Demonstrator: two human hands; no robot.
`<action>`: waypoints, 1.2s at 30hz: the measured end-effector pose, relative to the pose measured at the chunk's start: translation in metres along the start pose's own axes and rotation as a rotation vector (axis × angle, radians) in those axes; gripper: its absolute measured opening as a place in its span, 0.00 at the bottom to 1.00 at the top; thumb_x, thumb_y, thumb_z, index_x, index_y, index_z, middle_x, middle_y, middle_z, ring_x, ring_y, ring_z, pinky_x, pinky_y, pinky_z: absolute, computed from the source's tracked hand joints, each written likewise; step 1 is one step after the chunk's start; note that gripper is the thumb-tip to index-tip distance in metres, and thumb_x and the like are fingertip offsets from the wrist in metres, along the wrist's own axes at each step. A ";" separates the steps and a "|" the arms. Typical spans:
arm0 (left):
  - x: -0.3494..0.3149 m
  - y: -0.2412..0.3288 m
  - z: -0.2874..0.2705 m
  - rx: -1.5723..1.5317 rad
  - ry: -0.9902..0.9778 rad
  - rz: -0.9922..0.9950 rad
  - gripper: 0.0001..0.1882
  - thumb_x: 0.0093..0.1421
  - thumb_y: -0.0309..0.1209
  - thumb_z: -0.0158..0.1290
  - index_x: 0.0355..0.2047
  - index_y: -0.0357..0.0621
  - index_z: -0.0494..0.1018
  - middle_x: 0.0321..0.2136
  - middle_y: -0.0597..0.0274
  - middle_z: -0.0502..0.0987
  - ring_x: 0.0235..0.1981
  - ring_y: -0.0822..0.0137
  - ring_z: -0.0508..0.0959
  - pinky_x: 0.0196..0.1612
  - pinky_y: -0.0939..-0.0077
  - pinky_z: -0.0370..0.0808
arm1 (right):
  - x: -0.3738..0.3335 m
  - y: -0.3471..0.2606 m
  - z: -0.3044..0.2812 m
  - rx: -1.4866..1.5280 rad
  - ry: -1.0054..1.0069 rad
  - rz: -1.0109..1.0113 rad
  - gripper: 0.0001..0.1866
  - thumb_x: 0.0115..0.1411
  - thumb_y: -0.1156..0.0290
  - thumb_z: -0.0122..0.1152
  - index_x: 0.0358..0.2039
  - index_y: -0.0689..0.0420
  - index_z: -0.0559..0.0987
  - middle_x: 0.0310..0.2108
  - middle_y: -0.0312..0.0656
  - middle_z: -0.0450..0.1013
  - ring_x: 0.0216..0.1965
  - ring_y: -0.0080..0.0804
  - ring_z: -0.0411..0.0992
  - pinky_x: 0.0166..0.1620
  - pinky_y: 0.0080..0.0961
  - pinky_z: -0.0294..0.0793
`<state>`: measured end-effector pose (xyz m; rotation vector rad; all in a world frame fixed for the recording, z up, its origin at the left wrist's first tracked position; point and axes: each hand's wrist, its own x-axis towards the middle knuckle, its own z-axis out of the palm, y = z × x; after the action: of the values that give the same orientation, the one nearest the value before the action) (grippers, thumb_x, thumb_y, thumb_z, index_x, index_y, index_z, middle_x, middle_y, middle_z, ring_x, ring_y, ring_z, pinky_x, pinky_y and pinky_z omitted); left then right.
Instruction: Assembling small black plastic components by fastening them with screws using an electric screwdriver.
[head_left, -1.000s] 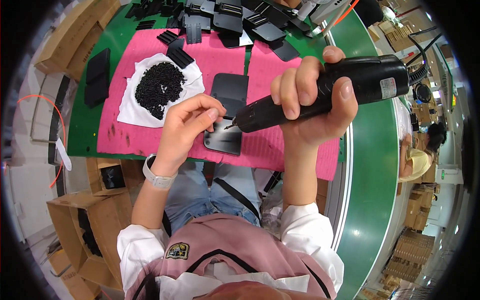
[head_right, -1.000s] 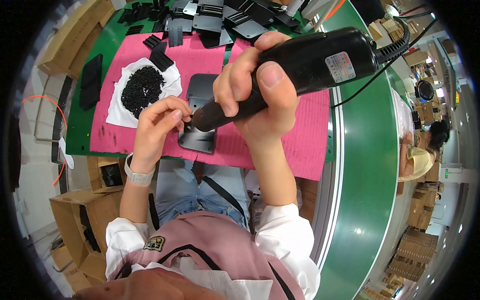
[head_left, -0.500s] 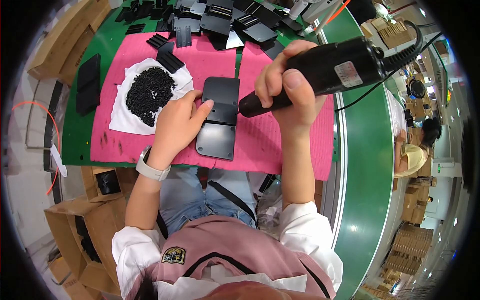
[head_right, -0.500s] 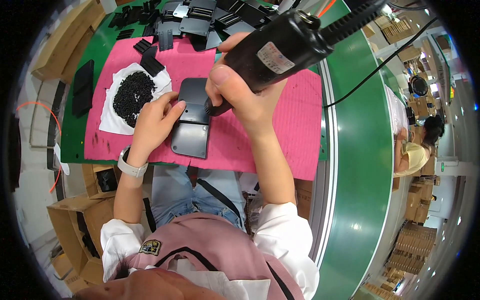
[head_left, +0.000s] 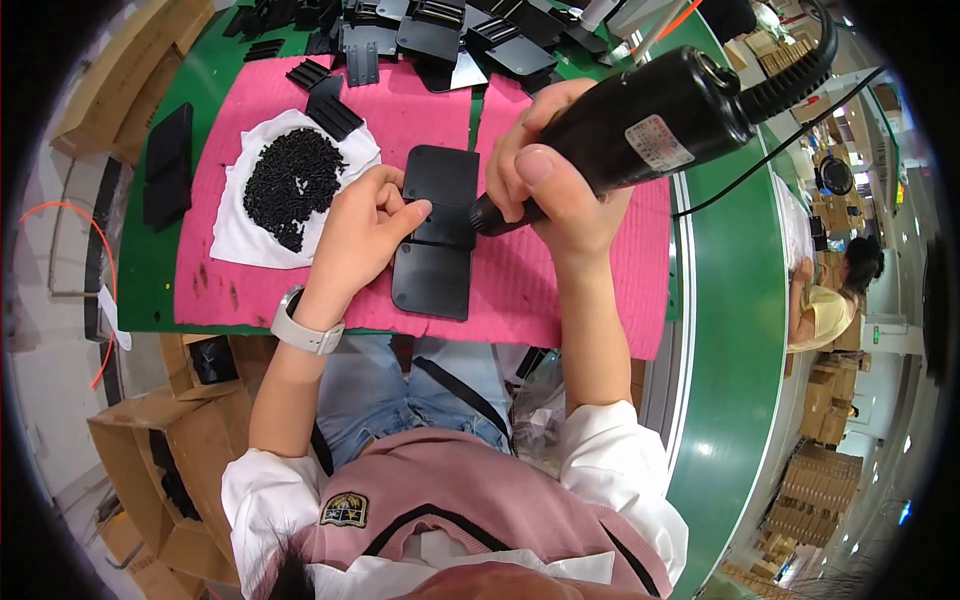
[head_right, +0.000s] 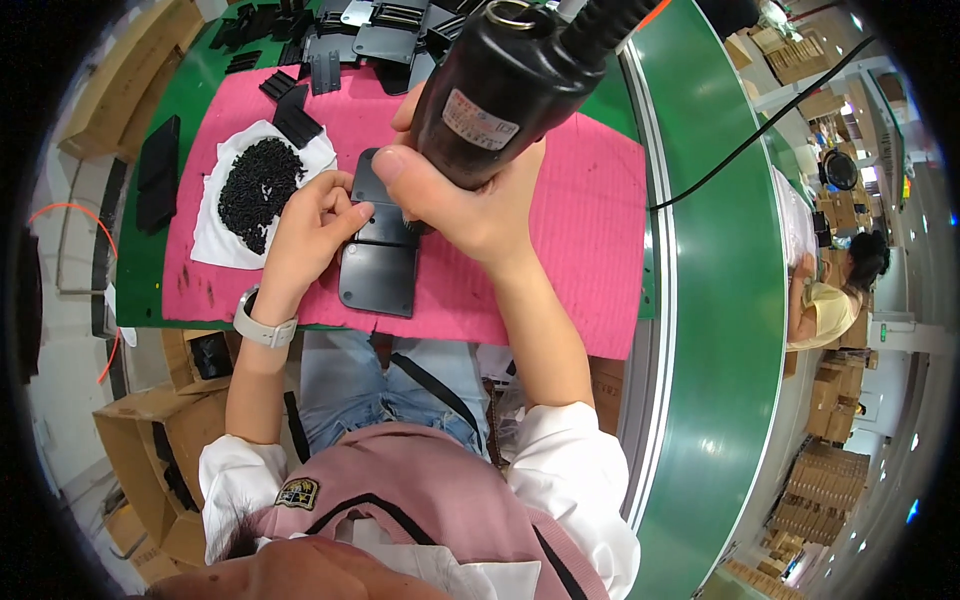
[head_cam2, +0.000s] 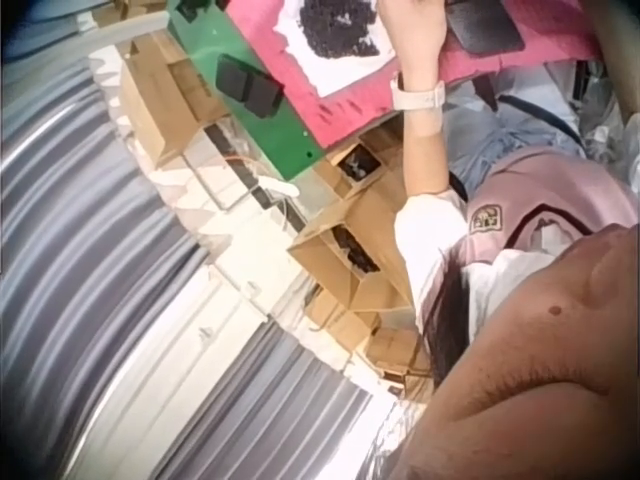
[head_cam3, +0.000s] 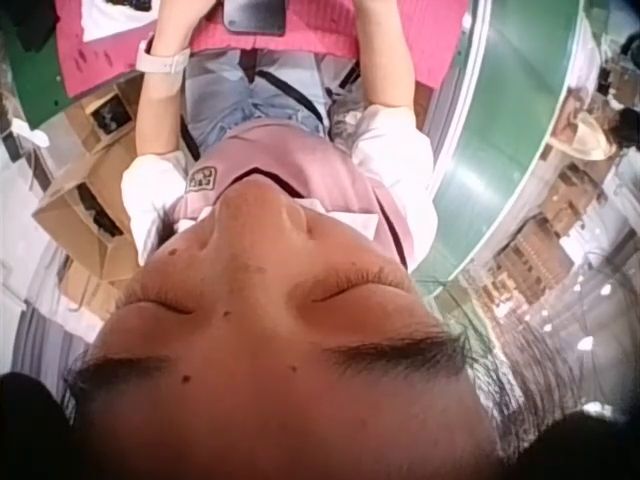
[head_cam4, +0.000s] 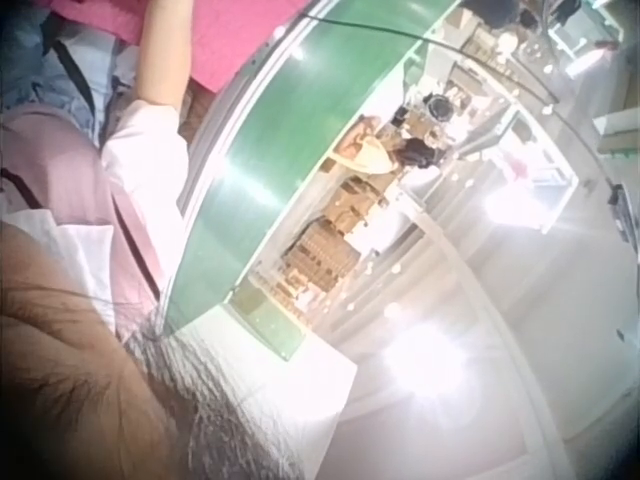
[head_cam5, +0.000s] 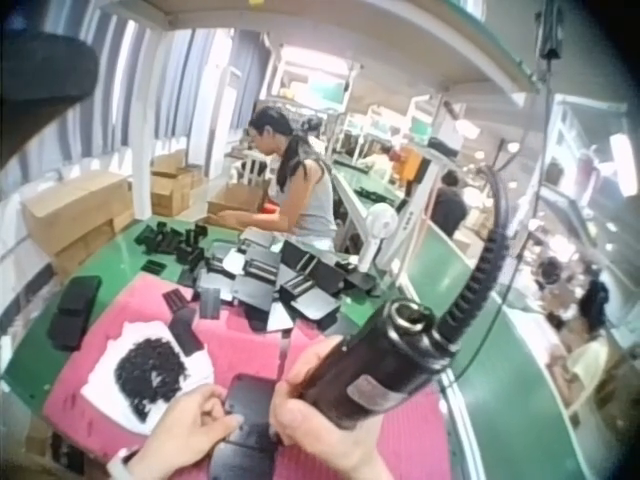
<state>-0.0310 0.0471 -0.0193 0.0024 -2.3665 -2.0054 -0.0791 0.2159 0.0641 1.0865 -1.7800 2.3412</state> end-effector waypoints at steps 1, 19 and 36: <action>-0.001 0.000 0.000 -0.003 0.002 0.001 0.12 0.53 0.25 0.57 0.36 0.30 0.69 0.16 0.67 0.68 0.18 0.81 0.66 0.23 0.84 0.65 | 0.000 0.001 0.000 0.034 0.000 -0.013 0.14 0.52 0.72 0.58 0.37 0.60 0.66 0.13 0.39 0.61 0.09 0.24 0.58 0.14 0.19 0.59; -0.002 0.002 0.001 0.017 -0.003 -0.026 0.12 0.56 0.26 0.55 0.36 0.32 0.68 0.16 0.73 0.64 0.18 0.84 0.62 0.21 0.86 0.59 | 0.002 0.004 -0.005 0.091 -0.034 0.012 0.15 0.52 0.71 0.59 0.36 0.60 0.65 0.12 0.39 0.61 0.09 0.23 0.57 0.14 0.19 0.58; 0.002 -0.003 -0.002 0.098 0.034 -0.002 0.12 0.53 0.25 0.57 0.33 0.31 0.68 0.15 0.66 0.67 0.17 0.77 0.66 0.22 0.80 0.64 | 0.005 0.013 -0.001 -0.002 -0.077 -0.046 0.14 0.50 0.73 0.60 0.32 0.61 0.64 0.12 0.38 0.62 0.09 0.23 0.59 0.14 0.19 0.59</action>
<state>-0.0327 0.0443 -0.0215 0.0418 -2.4414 -1.8727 -0.0884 0.2105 0.0552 1.2198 -1.7607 2.3020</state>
